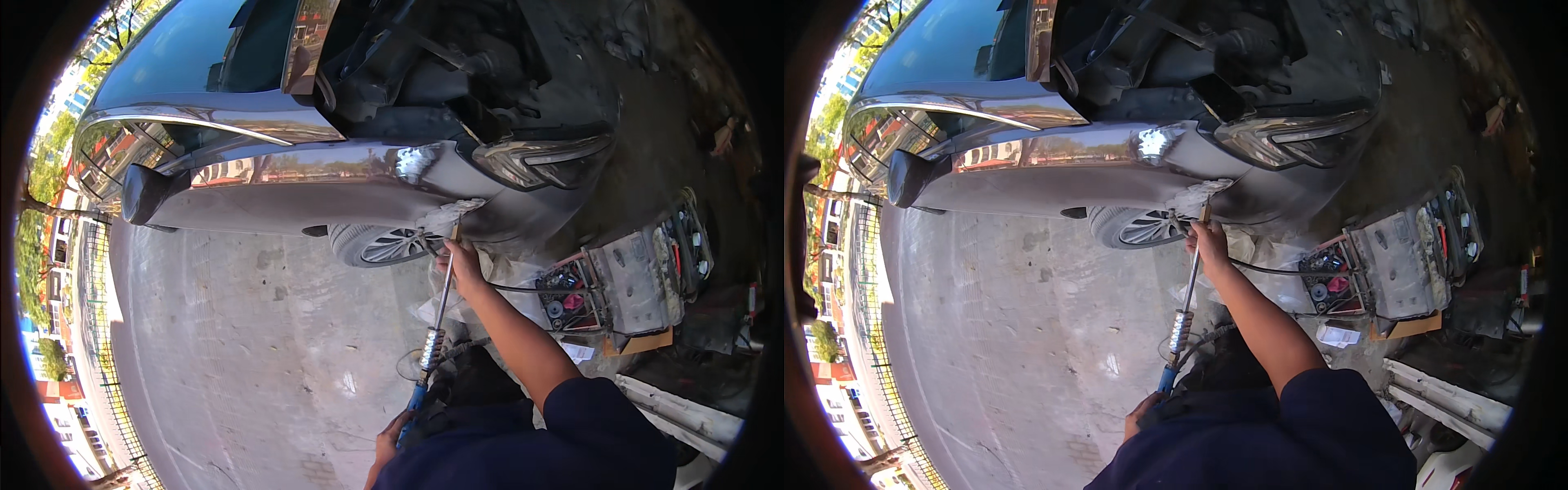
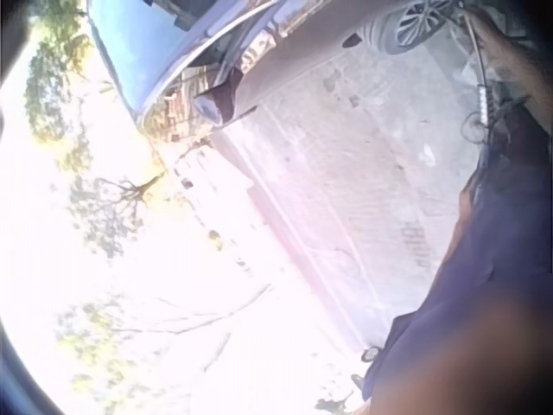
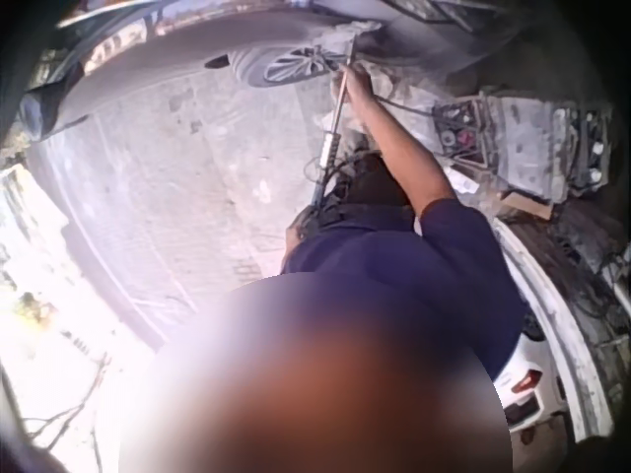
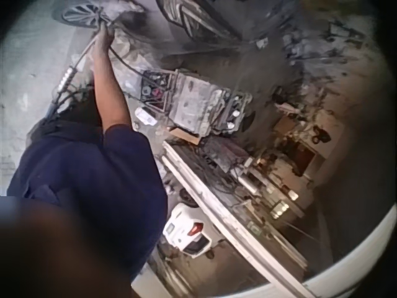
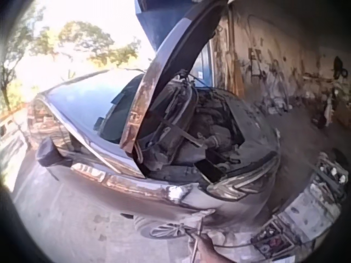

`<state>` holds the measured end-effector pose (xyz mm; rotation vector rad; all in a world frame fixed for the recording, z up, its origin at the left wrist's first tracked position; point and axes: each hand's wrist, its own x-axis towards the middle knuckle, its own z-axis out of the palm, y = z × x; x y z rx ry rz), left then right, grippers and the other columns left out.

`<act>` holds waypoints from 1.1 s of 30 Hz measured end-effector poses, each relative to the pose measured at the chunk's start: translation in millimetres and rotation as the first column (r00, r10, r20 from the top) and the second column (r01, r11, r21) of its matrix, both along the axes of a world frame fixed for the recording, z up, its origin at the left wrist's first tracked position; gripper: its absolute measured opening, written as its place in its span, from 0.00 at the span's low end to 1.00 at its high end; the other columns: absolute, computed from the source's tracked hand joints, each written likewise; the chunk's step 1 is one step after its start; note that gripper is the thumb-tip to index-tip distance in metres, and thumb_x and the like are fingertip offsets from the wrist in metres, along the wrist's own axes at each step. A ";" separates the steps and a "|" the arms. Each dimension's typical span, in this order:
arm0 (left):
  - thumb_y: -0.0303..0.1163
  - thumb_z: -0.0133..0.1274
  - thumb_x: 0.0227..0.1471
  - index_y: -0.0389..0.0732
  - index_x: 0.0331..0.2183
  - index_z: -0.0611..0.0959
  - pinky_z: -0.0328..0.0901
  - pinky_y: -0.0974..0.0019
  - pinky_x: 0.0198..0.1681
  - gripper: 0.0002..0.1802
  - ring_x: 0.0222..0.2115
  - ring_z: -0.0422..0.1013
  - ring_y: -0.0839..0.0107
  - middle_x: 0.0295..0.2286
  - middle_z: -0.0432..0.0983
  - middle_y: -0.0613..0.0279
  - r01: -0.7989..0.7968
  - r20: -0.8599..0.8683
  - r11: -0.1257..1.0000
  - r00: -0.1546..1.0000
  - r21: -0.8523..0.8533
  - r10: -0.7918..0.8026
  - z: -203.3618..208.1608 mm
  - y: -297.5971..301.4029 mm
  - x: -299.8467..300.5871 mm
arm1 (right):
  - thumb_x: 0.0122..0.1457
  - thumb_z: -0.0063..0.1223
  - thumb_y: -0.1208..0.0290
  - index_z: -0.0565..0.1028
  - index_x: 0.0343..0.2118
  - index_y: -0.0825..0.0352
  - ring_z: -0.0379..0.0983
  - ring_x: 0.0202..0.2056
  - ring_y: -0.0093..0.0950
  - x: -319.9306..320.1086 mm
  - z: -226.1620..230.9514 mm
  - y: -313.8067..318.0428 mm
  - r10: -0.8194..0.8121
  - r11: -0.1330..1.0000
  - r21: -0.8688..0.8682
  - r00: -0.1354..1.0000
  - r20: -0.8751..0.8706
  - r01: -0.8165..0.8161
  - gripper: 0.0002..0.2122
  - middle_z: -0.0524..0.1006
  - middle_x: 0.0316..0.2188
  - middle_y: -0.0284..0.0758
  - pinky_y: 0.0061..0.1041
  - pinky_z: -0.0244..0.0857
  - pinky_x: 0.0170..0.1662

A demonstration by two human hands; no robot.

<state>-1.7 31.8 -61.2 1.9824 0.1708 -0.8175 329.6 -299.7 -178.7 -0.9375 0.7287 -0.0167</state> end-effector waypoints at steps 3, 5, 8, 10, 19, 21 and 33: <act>0.46 0.68 0.52 0.50 0.64 0.83 0.69 0.57 0.65 0.37 0.62 0.77 0.52 0.60 0.81 0.50 -0.021 -0.047 1.000 0.999 0.007 0.021 -0.3 -3.5 -1.1 | 0.67 0.64 0.65 0.73 0.37 0.62 0.71 0.21 0.23 34.6 5.3 -11.8 -0.058 0.996 -0.075 0.994 -0.092 0.051 0.10 0.73 0.24 0.28 0.28 0.69 0.23; 0.46 0.68 0.52 0.51 0.64 0.83 0.69 0.56 0.64 0.38 0.62 0.77 0.52 0.60 0.82 0.50 -0.032 -0.054 0.999 0.998 0.015 0.032 -5.2 -3.8 -2.7 | 0.67 0.64 0.65 0.71 0.34 0.61 0.63 0.15 0.22 46.5 -3.2 -9.5 -0.044 0.970 -0.242 0.985 -0.167 0.003 0.11 0.68 0.19 0.26 0.28 0.59 0.18; 0.46 0.68 0.52 0.51 0.64 0.82 0.70 0.56 0.64 0.38 0.61 0.78 0.51 0.60 0.81 0.50 -0.010 -0.029 0.999 0.999 0.046 0.012 -13.4 -0.6 -9.8 | 0.67 0.68 0.62 0.63 0.26 0.57 0.54 0.12 0.19 54.3 3.3 -9.2 -0.046 0.998 -0.063 0.972 -0.229 0.032 0.20 0.59 0.15 0.22 0.27 0.44 0.16; 0.47 0.68 0.52 0.52 0.64 0.82 0.70 0.56 0.64 0.38 0.62 0.77 0.51 0.60 0.81 0.51 -0.009 -0.017 0.999 1.000 0.047 0.009 -12.7 0.8 -11.3 | 0.68 0.67 0.55 0.59 0.24 0.53 0.50 0.13 0.16 52.2 3.6 -16.8 0.021 0.992 0.124 0.972 -0.236 0.008 0.25 0.56 0.15 0.19 0.25 0.40 0.17; 0.55 0.66 0.53 0.55 0.65 0.82 0.70 0.54 0.65 0.40 0.64 0.75 0.50 0.63 0.78 0.52 0.075 0.116 0.997 0.990 0.029 -0.078 -9.0 10.1 -5.1 | 0.77 0.51 0.50 0.65 0.25 0.52 0.46 0.13 0.15 34.0 -33.8 -53.8 0.168 0.594 0.685 0.897 0.408 -0.422 0.21 0.55 0.15 0.18 0.21 0.41 0.16; 0.57 0.66 0.53 0.55 0.65 0.81 0.70 0.54 0.66 0.40 0.64 0.75 0.50 0.64 0.78 0.52 0.053 0.079 0.998 0.995 0.039 -0.056 -5.2 13.3 -5.1 | 0.77 0.52 0.51 0.66 0.26 0.53 0.46 0.13 0.15 31.7 -26.2 -44.5 0.171 0.665 0.671 0.941 0.291 -0.328 0.20 0.55 0.15 0.18 0.21 0.41 0.16; 0.59 0.64 0.56 0.54 0.65 0.82 0.69 0.55 0.66 0.40 0.63 0.75 0.50 0.63 0.79 0.54 0.038 -0.003 0.999 0.999 0.015 -0.038 15.0 9.5 13.0 | 0.70 0.59 0.68 0.68 0.27 0.57 0.57 0.18 0.16 31.8 13.6 -32.3 0.051 0.882 0.464 0.995 0.090 -0.087 0.14 0.67 0.20 0.22 0.21 0.52 0.21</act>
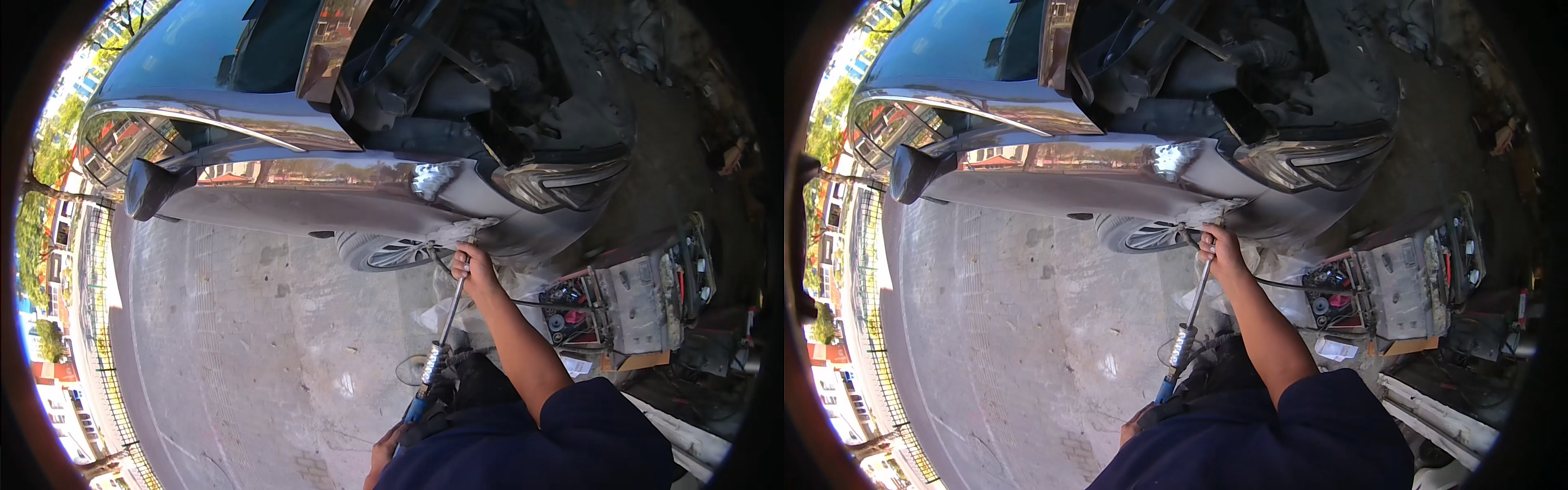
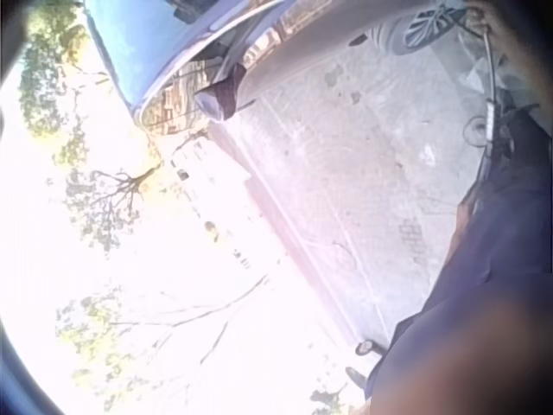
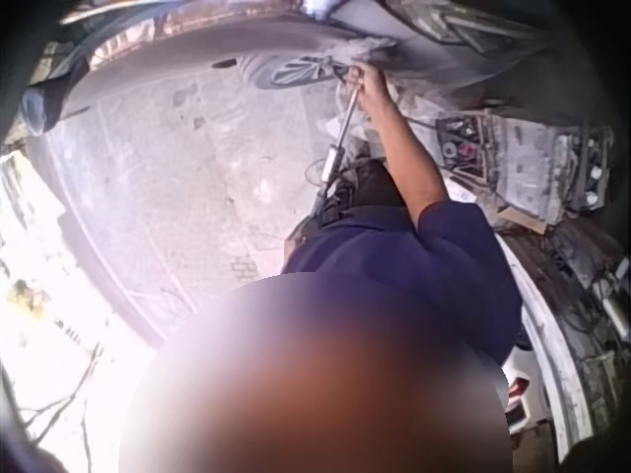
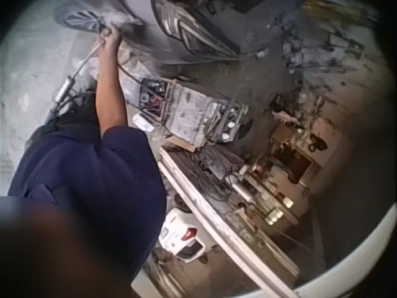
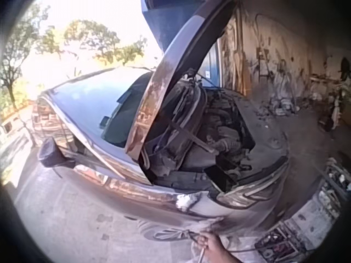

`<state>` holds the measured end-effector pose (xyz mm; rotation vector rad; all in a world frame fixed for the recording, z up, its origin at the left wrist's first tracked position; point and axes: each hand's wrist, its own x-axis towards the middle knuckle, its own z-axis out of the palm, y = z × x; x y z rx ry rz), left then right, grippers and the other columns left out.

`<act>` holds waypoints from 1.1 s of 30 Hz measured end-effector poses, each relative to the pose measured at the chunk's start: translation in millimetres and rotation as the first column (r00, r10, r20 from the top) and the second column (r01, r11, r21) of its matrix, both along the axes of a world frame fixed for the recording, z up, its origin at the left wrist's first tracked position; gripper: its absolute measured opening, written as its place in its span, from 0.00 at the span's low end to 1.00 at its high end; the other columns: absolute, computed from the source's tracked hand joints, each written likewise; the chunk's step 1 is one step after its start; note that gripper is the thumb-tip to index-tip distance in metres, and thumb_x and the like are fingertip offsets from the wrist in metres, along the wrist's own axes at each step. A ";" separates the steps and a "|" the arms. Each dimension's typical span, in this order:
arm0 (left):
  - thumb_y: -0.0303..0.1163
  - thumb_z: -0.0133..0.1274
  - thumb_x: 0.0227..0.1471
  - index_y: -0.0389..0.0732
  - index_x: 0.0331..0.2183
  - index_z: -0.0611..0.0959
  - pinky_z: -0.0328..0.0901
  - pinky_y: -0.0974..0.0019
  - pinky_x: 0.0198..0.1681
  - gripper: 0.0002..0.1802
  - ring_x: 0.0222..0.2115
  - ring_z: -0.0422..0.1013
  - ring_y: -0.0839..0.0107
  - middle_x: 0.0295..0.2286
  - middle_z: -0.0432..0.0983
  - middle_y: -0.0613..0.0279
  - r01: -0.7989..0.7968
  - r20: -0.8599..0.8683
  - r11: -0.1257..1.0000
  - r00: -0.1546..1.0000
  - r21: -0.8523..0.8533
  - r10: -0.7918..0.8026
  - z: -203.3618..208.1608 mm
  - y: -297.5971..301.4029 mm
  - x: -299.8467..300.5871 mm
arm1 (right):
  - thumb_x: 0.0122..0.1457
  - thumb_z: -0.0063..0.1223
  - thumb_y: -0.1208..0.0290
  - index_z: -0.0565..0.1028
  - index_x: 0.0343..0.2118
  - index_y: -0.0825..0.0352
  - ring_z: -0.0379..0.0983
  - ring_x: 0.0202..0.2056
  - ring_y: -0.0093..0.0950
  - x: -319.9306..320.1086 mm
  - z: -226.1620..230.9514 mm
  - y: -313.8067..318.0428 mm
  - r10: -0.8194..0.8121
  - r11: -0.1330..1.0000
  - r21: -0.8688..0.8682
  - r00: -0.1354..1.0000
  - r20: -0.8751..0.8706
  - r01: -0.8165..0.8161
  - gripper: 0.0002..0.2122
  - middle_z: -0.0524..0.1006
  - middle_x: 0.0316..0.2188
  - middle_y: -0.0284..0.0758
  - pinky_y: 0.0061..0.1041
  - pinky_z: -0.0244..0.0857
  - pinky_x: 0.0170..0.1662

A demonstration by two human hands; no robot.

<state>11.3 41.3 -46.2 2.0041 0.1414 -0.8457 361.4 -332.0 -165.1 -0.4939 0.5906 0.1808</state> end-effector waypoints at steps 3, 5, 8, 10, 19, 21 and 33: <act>0.59 0.64 0.55 0.54 0.65 0.82 0.69 0.55 0.66 0.39 0.63 0.75 0.50 0.63 0.79 0.54 0.002 0.010 1.000 1.000 -0.013 -0.002 6.8 -4.0 7.0 | 0.69 0.59 0.68 0.68 0.27 0.57 0.57 0.18 0.16 3.6 2.3 1.5 -0.003 1.000 -0.006 1.000 -0.022 0.003 0.14 0.67 0.20 0.22 0.21 0.52 0.21; 0.59 0.64 0.55 0.55 0.64 0.83 0.69 0.55 0.66 0.39 0.63 0.75 0.50 0.63 0.78 0.54 0.008 0.020 1.000 1.000 -0.013 -0.008 8.2 -5.3 9.0 | 0.69 0.59 0.68 0.68 0.27 0.57 0.57 0.18 0.16 4.3 2.9 0.6 -0.003 1.000 -0.013 1.000 -0.023 0.002 0.14 0.67 0.19 0.22 0.21 0.51 0.21; 0.59 0.64 0.55 0.56 0.65 0.82 0.69 0.55 0.66 0.39 0.63 0.75 0.49 0.64 0.78 0.54 0.015 0.007 1.000 1.000 0.005 -0.015 9.7 -7.2 10.7 | 0.69 0.59 0.68 0.68 0.27 0.57 0.57 0.17 0.16 5.5 1.6 -1.1 0.005 1.000 -0.009 1.000 -0.009 -0.005 0.13 0.67 0.19 0.22 0.21 0.51 0.21; 0.59 0.64 0.55 0.56 0.65 0.82 0.69 0.55 0.66 0.39 0.63 0.75 0.49 0.64 0.78 0.53 0.027 0.023 0.999 0.999 0.021 -0.028 7.0 -7.4 9.0 | 0.69 0.59 0.67 0.68 0.28 0.57 0.57 0.17 0.16 5.4 1.0 -1.8 0.010 1.000 -0.006 1.000 -0.012 -0.010 0.13 0.67 0.19 0.22 0.21 0.51 0.21; 0.63 0.62 0.57 0.57 0.66 0.81 0.70 0.53 0.65 0.40 0.63 0.75 0.47 0.64 0.77 0.51 0.032 0.023 0.999 0.999 0.006 -0.032 -7.8 -0.3 2.7 | 0.69 0.58 0.67 0.68 0.27 0.56 0.56 0.16 0.15 6.8 1.0 -3.1 0.004 1.000 -0.013 1.000 -0.025 -0.004 0.13 0.66 0.19 0.21 0.21 0.49 0.20; 0.63 0.61 0.57 0.57 0.66 0.81 0.70 0.53 0.65 0.40 0.63 0.75 0.47 0.64 0.77 0.51 0.032 0.030 0.999 0.999 0.003 -0.032 -7.5 -1.9 3.5 | 0.69 0.58 0.67 0.68 0.27 0.56 0.55 0.15 0.15 7.4 2.9 -4.7 0.009 1.000 0.000 1.000 -0.018 -0.009 0.13 0.65 0.18 0.21 0.20 0.48 0.20; 0.64 0.59 0.59 0.60 0.68 0.79 0.72 0.51 0.63 0.40 0.62 0.76 0.46 0.65 0.76 0.53 0.102 0.056 0.994 0.993 0.044 -0.104 -23.0 2.7 -3.7 | 0.69 0.58 0.67 0.68 0.28 0.55 0.56 0.16 0.15 7.4 6.8 -5.5 0.025 0.999 -0.026 1.000 -0.018 -0.025 0.12 0.64 0.18 0.20 0.20 0.48 0.19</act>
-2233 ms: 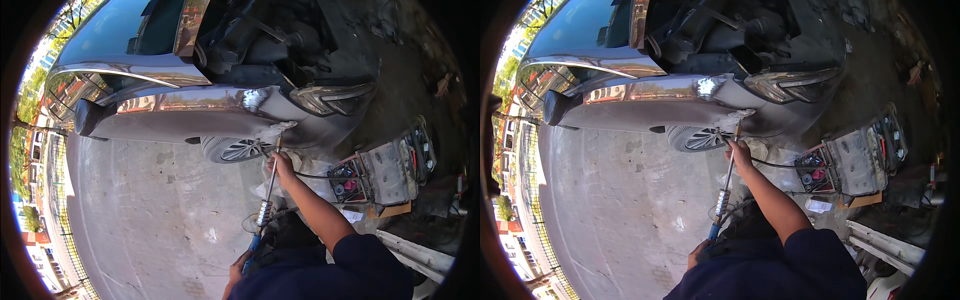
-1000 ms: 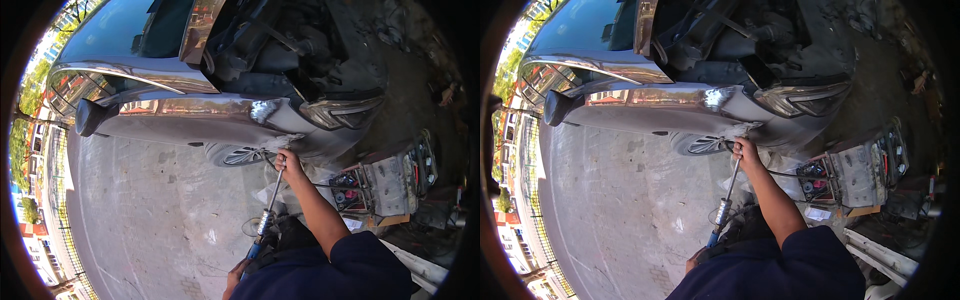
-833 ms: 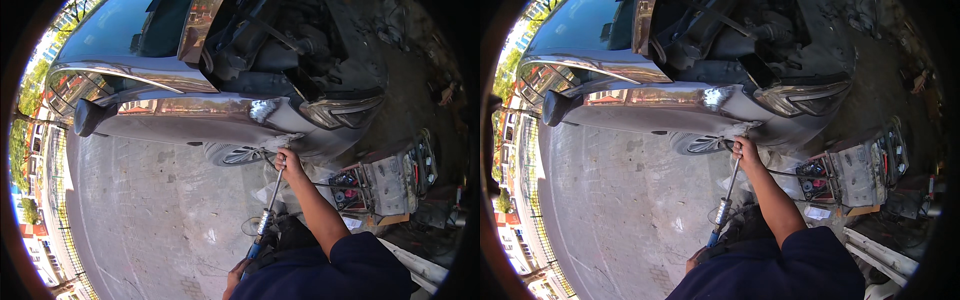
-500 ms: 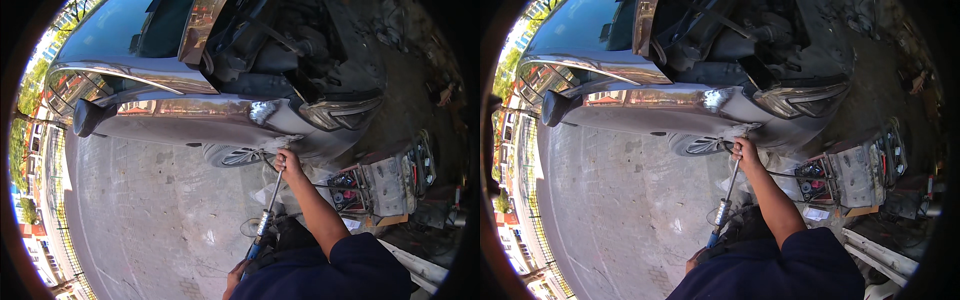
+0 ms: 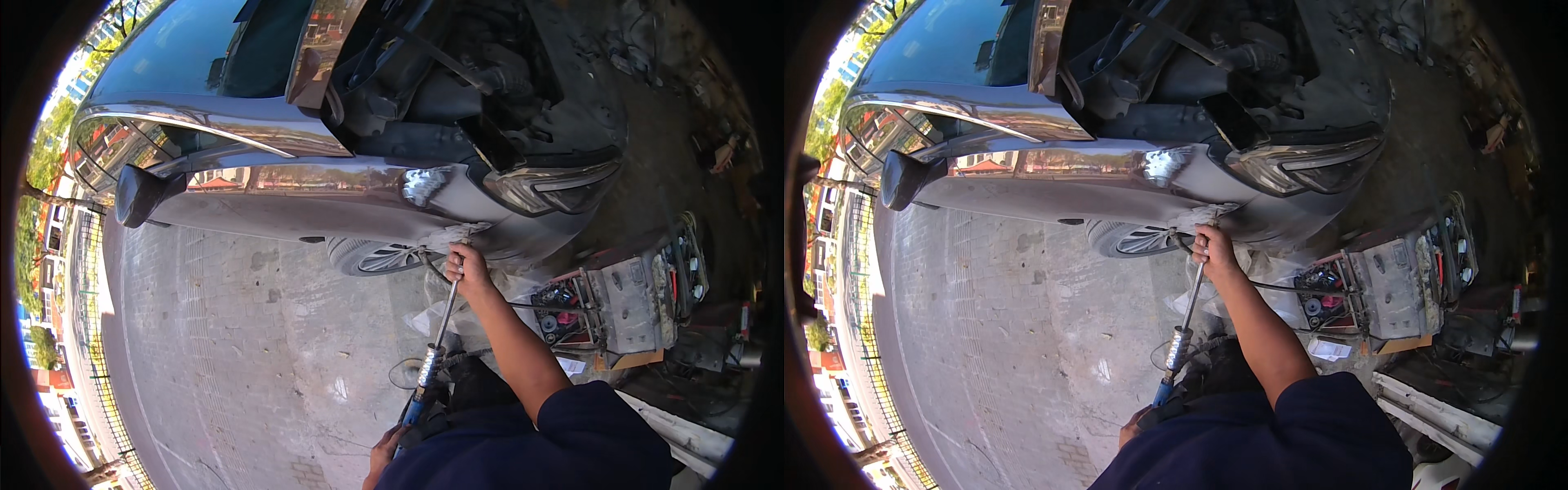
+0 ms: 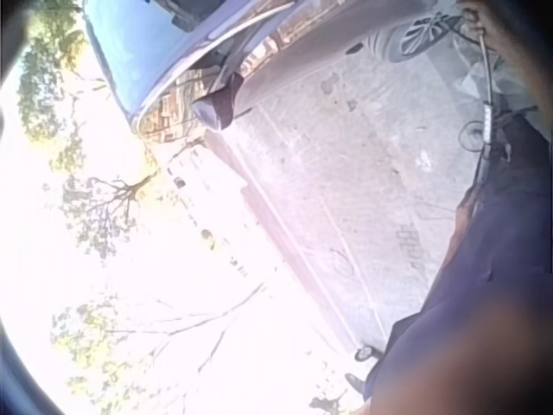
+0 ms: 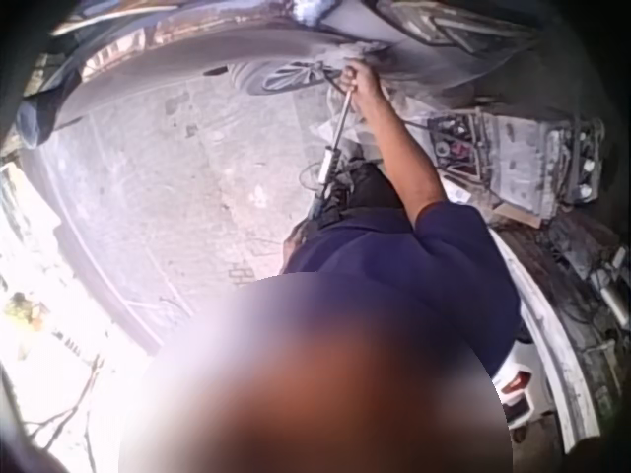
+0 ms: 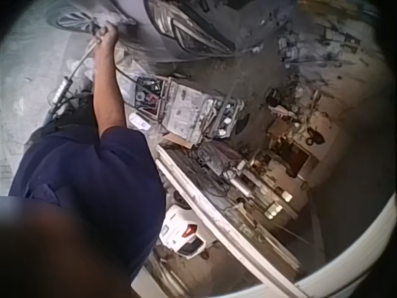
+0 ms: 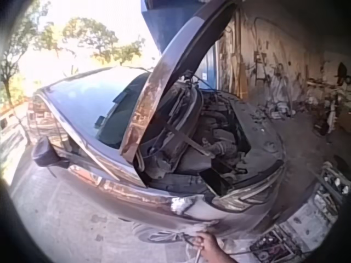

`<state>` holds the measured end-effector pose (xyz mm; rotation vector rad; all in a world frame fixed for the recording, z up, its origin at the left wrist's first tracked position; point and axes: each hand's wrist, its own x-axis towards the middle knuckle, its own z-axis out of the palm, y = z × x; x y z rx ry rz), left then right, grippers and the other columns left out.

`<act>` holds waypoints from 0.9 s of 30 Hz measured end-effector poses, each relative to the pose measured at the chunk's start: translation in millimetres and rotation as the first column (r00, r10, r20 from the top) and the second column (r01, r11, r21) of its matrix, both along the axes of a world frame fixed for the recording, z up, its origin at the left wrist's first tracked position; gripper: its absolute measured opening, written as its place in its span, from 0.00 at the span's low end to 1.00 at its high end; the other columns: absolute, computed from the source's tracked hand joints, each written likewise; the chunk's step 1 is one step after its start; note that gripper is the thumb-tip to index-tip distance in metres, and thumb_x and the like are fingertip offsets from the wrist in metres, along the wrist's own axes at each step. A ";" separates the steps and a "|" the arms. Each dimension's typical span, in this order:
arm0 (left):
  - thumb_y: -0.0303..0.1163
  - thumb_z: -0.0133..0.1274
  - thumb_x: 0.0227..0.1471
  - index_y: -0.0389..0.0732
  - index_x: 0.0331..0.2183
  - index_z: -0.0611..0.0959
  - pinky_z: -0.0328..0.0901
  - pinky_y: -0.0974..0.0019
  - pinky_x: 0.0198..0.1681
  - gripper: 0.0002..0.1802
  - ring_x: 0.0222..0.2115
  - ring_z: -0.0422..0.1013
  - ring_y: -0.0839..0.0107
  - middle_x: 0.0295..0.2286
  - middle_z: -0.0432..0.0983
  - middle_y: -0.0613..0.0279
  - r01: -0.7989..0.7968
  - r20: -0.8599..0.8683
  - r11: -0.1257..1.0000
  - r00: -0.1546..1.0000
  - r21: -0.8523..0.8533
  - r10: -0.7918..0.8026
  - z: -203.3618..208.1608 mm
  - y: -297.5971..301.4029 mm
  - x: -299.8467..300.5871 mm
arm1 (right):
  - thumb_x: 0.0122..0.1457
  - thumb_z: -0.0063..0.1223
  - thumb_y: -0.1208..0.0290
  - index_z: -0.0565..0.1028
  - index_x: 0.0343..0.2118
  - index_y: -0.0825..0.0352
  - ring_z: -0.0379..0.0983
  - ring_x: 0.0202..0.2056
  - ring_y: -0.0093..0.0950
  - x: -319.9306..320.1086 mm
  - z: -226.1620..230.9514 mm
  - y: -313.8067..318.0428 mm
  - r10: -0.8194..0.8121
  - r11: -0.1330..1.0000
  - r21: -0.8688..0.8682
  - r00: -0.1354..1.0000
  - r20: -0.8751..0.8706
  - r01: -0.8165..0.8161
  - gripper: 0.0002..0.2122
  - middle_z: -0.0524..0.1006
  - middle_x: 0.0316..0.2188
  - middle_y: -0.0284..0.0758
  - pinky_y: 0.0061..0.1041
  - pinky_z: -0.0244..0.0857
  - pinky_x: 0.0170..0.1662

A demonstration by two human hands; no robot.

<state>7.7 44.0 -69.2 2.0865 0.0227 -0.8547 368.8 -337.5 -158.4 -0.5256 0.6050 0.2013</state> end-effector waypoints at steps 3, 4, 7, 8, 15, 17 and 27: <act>0.66 0.58 0.59 0.60 0.68 0.79 0.72 0.51 0.63 0.41 0.61 0.76 0.45 0.65 0.76 0.52 -0.001 0.002 1.000 1.000 0.007 0.001 -1.9 -0.1 -1.3 | 0.69 0.58 0.66 0.68 0.29 0.55 0.55 0.16 0.15 0.1 -2.4 1.2 -0.001 1.000 -0.008 1.000 0.004 0.001 0.12 0.64 0.18 0.20 0.20 0.48 0.19; 0.66 0.57 0.59 0.60 0.68 0.79 0.72 0.51 0.63 0.41 0.61 0.76 0.45 0.65 0.76 0.52 0.003 0.009 1.000 1.000 0.011 -0.003 -5.0 1.0 -3.7 | 0.69 0.58 0.66 0.68 0.29 0.55 0.55 0.16 0.15 0.1 -3.2 0.9 0.002 1.000 -0.009 1.000 0.006 -0.002 0.12 0.64 0.18 0.20 0.20 0.48 0.19; 0.66 0.57 0.59 0.60 0.67 0.79 0.72 0.51 0.62 0.40 0.61 0.76 0.45 0.64 0.76 0.53 0.006 0.021 1.000 1.000 0.005 -0.007 -1.3 -0.4 -1.7 | 0.69 0.58 0.67 0.68 0.29 0.55 0.55 0.16 0.15 0.5 -3.6 2.1 0.001 1.000 -0.005 1.000 0.005 -0.001 0.12 0.64 0.18 0.20 0.21 0.48 0.19; 0.66 0.57 0.59 0.60 0.67 0.79 0.73 0.51 0.62 0.40 0.60 0.77 0.45 0.64 0.76 0.53 0.007 0.022 1.000 1.000 -0.001 -0.007 0.8 -0.8 -1.0 | 0.68 0.59 0.67 0.69 0.29 0.55 0.55 0.16 0.15 0.4 -3.8 2.1 -0.007 1.000 -0.001 1.000 0.000 0.007 0.11 0.64 0.18 0.20 0.21 0.48 0.19; 0.58 0.58 0.60 0.60 0.69 0.76 0.74 0.50 0.58 0.38 0.59 0.77 0.47 0.65 0.73 0.55 0.061 -0.089 0.996 0.995 0.066 -0.055 -0.6 -0.1 2.0 | 0.69 0.58 0.67 0.68 0.28 0.55 0.55 0.16 0.15 0.3 -2.5 0.3 0.009 1.000 0.008 1.000 -0.004 -0.009 0.12 0.64 0.18 0.20 0.20 0.48 0.19; 0.56 0.58 0.60 0.60 0.68 0.76 0.75 0.49 0.58 0.37 0.59 0.76 0.47 0.65 0.73 0.56 0.077 -0.119 0.994 0.991 0.083 -0.067 3.2 -1.9 6.7 | 0.69 0.58 0.67 0.68 0.28 0.55 0.55 0.16 0.15 0.2 -0.1 1.3 0.005 1.000 0.001 1.000 -0.019 -0.005 0.12 0.65 0.18 0.20 0.20 0.48 0.19; 0.56 0.58 0.60 0.61 0.69 0.76 0.74 0.49 0.59 0.38 0.59 0.77 0.47 0.65 0.73 0.55 0.104 -0.023 0.992 0.994 0.070 -0.103 -9.9 1.8 -0.7 | 0.68 0.59 0.67 0.71 0.30 0.57 0.57 0.17 0.15 -0.1 1.7 -0.2 -0.003 1.000 -0.022 1.000 -0.002 0.003 0.10 0.67 0.19 0.22 0.21 0.50 0.20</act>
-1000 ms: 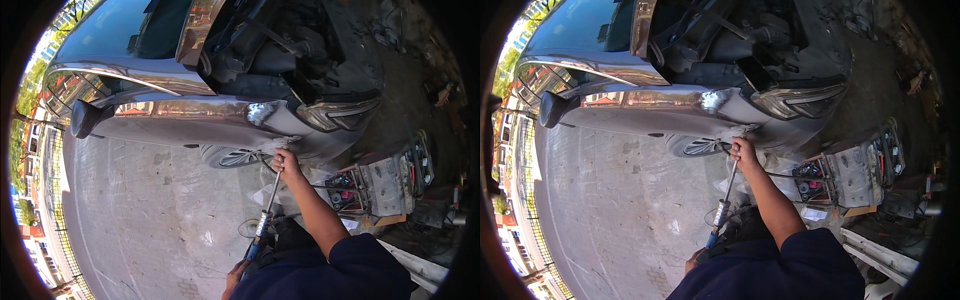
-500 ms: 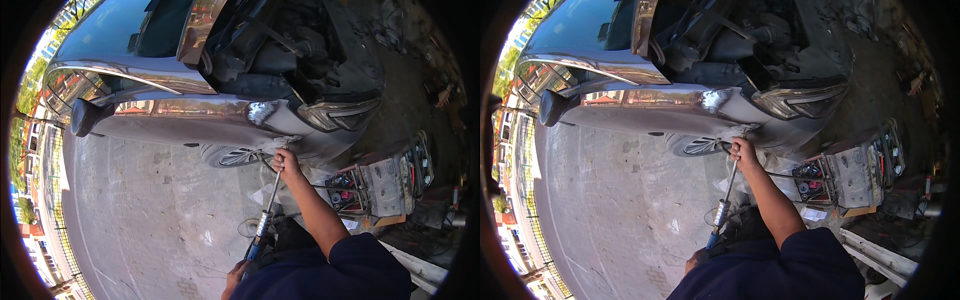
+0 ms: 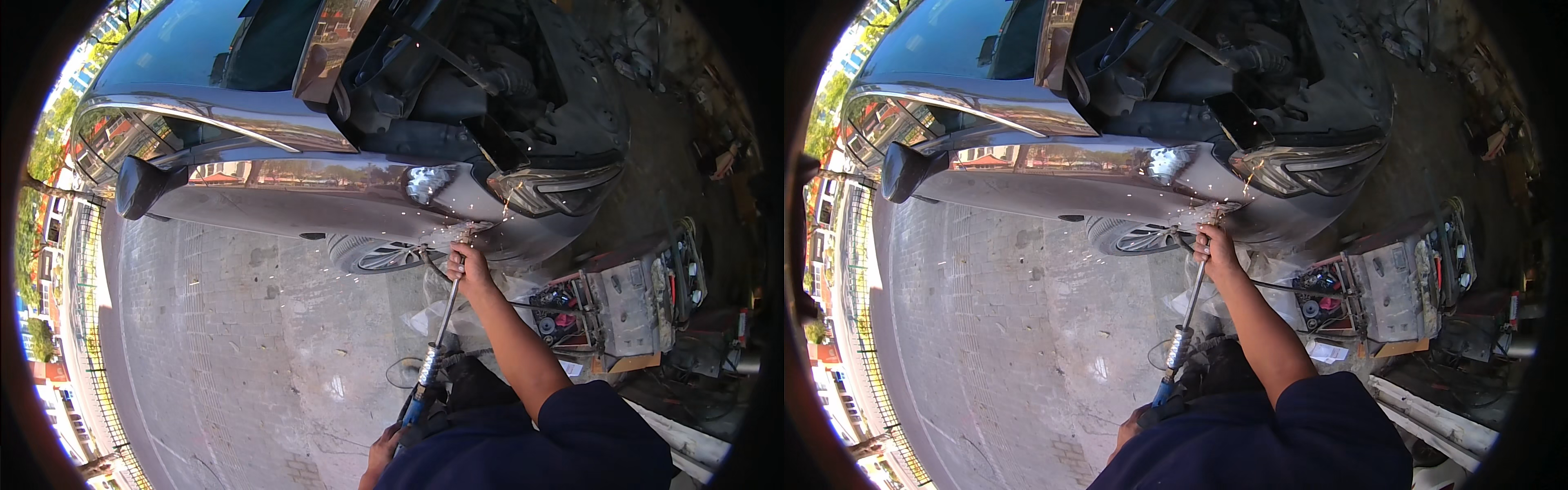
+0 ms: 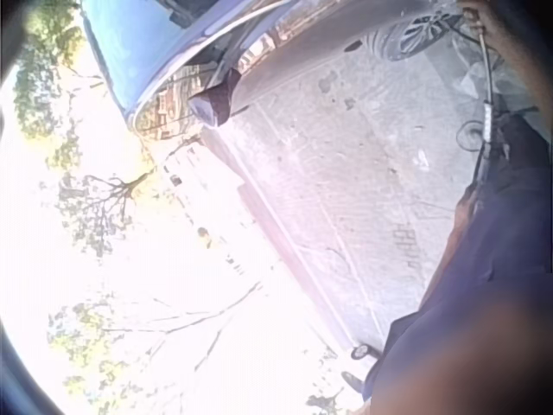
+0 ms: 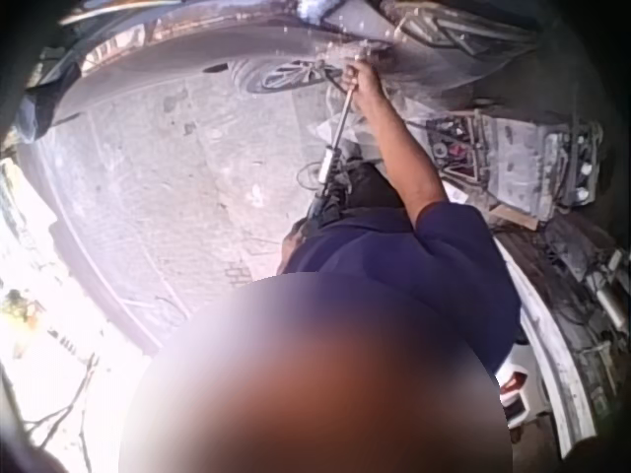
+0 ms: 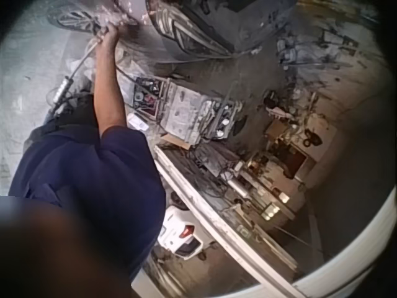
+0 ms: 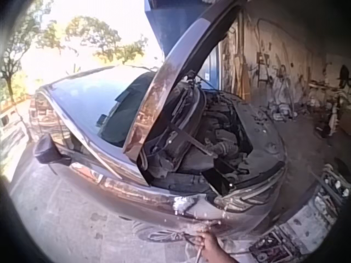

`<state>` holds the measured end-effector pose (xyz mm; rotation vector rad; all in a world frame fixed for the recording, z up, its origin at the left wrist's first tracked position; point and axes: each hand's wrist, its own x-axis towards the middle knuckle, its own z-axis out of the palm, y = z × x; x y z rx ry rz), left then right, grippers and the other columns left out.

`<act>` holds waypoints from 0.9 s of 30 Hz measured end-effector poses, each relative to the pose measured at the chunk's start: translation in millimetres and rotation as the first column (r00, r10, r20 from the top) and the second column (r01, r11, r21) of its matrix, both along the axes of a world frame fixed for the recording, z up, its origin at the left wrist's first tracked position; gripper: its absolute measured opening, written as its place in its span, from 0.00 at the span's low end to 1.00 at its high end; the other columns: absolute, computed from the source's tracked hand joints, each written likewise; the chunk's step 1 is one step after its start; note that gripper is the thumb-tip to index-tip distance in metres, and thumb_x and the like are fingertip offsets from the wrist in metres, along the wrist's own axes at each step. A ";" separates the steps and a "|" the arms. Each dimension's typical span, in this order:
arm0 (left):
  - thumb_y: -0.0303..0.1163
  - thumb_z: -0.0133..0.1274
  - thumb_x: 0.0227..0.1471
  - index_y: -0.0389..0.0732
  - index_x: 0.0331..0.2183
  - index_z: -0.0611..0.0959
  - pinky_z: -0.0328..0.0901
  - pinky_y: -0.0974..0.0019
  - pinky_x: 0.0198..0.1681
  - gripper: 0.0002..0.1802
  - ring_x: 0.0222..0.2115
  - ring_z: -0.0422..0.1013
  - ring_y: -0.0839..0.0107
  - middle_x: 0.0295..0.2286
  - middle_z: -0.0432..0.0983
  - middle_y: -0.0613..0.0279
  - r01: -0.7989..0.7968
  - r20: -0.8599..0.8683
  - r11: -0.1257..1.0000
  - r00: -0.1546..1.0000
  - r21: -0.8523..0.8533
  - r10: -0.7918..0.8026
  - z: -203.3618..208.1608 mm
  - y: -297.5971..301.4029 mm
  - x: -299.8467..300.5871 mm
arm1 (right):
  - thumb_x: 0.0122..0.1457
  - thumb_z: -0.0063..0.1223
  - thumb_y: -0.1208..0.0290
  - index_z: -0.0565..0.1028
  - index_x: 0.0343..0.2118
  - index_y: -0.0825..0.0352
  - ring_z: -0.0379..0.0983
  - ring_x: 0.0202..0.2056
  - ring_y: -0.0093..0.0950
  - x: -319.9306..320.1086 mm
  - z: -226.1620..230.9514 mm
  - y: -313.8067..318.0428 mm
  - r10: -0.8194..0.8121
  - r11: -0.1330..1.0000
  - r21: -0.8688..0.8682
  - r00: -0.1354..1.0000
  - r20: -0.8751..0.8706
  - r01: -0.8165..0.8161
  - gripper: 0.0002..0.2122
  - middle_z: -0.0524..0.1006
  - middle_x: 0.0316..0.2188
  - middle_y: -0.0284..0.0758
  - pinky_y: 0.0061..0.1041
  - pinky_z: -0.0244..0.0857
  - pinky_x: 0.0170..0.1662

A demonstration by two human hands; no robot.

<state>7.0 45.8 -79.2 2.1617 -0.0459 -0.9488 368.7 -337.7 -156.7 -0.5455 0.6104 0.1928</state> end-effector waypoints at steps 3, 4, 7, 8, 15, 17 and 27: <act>0.59 0.58 0.60 0.62 0.70 0.76 0.74 0.50 0.60 0.39 0.60 0.76 0.46 0.65 0.74 0.54 -0.054 -0.015 0.998 0.998 -0.029 0.053 6.5 -4.0 0.4 | 0.69 0.60 0.66 0.75 0.33 0.59 0.63 0.19 0.17 -4.3 -2.2 -0.6 0.011 0.999 -0.033 0.998 0.059 -0.009 0.07 0.71 0.21 0.23 0.22 0.57 0.24; 0.59 0.58 0.60 0.62 0.70 0.76 0.73 0.51 0.61 0.39 0.60 0.76 0.46 0.65 0.74 0.54 -0.080 -0.036 0.996 0.996 -0.030 0.079 8.0 -4.9 -0.1 | 0.69 0.60 0.65 0.77 0.35 0.60 0.66 0.21 0.18 -11.1 -3.9 3.6 0.013 0.996 -0.084 0.999 0.043 -0.009 0.07 0.73 0.23 0.24 0.23 0.60 0.26; 0.61 0.58 0.59 0.62 0.69 0.78 0.73 0.51 0.61 0.39 0.60 0.76 0.46 0.65 0.75 0.53 -0.086 0.010 0.994 0.996 -0.060 0.087 -0.2 -1.9 -6.3 | 0.70 0.61 0.62 0.80 0.41 0.63 0.77 0.28 0.23 -56.2 -7.1 39.5 0.071 0.972 -0.222 0.997 -0.020 -0.074 0.09 0.80 0.28 0.28 0.26 0.69 0.33; 0.61 0.58 0.59 0.61 0.68 0.78 0.73 0.51 0.62 0.39 0.60 0.76 0.45 0.65 0.75 0.53 -0.075 0.045 0.994 0.996 -0.074 0.078 -3.4 -0.1 -8.5 | 0.70 0.61 0.60 0.81 0.43 0.64 0.80 0.31 0.26 -80.4 -14.5 54.6 0.125 0.957 -0.255 0.991 -0.053 -0.135 0.11 0.82 0.29 0.30 0.28 0.72 0.36; 0.62 0.60 0.57 0.59 0.67 0.80 0.72 0.50 0.62 0.40 0.60 0.76 0.45 0.64 0.76 0.53 -0.115 0.020 0.988 0.993 -0.105 0.117 11.5 -3.8 -1.8 | 0.66 0.67 0.64 0.79 0.34 0.67 0.79 0.26 0.35 -164.6 -23.2 110.5 0.211 0.975 -0.009 0.937 -0.277 -0.223 0.12 0.78 0.25 0.36 0.39 0.75 0.30; 0.62 0.61 0.56 0.59 0.66 0.80 0.72 0.50 0.63 0.40 0.60 0.76 0.45 0.64 0.76 0.53 -0.128 0.025 0.984 0.991 -0.126 0.132 14.7 -5.2 -0.3 | 0.65 0.66 0.62 0.75 0.28 0.65 0.77 0.24 0.38 -140.9 -19.9 95.8 0.241 0.969 0.005 0.934 -0.262 -0.249 0.14 0.76 0.23 0.37 0.42 0.75 0.31; 0.56 0.63 0.55 0.57 0.65 0.81 0.72 0.51 0.63 0.38 0.61 0.77 0.47 0.63 0.77 0.54 -0.092 0.092 0.980 0.990 -0.175 0.109 1.6 -0.7 -12.8 | 0.66 0.62 0.65 0.76 0.29 0.65 0.76 0.23 0.34 -167.8 -17.1 120.6 0.067 0.987 -0.121 0.960 -0.273 -0.103 0.11 0.76 0.23 0.36 0.38 0.74 0.29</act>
